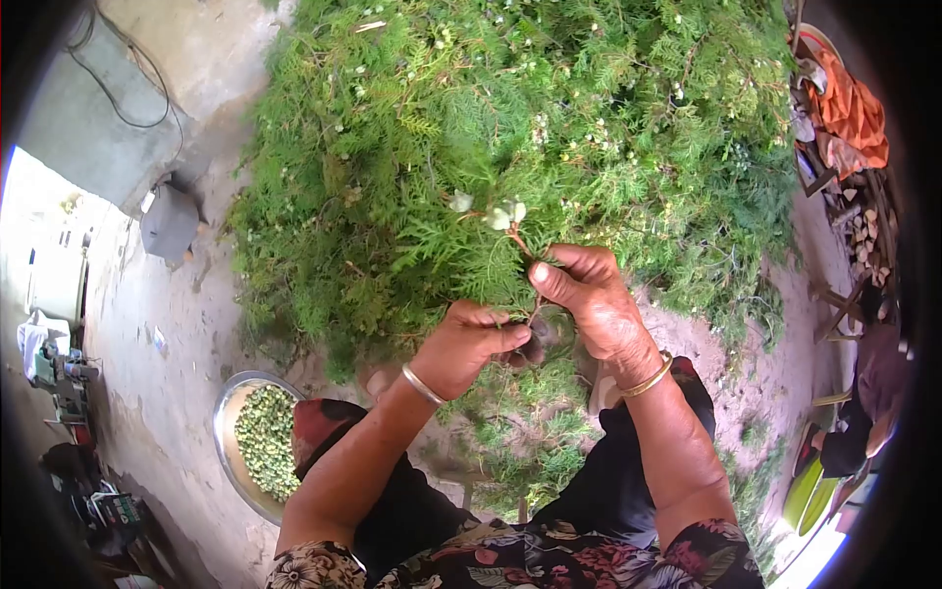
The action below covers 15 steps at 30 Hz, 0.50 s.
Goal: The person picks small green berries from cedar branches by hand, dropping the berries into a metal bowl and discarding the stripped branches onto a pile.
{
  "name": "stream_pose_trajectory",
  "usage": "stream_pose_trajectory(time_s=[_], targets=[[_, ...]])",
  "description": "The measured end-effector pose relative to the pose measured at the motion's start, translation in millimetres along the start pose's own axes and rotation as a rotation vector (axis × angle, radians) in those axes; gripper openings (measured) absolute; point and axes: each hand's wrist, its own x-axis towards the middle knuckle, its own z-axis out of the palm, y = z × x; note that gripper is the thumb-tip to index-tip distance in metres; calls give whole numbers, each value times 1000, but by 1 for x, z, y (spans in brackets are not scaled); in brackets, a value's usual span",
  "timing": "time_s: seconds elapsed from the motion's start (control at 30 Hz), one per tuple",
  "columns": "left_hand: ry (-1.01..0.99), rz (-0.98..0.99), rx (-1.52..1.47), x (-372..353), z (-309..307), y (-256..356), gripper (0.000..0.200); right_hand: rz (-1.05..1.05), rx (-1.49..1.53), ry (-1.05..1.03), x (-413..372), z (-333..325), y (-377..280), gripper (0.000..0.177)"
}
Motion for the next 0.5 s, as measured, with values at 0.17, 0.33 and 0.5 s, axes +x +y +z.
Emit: stream_pose_trajectory(time_s=[0.17,0.33,0.5], targets=[[169,-129,869,-7,-16,27,13,-56,-143,31,0,3,3,24],[645,488,864,-25,-25,55,15,-210,-566,132,-1,8,4,22],[541,808,1066,-23,-14,58,26,-227,-720,109,-3,21,16,21]])
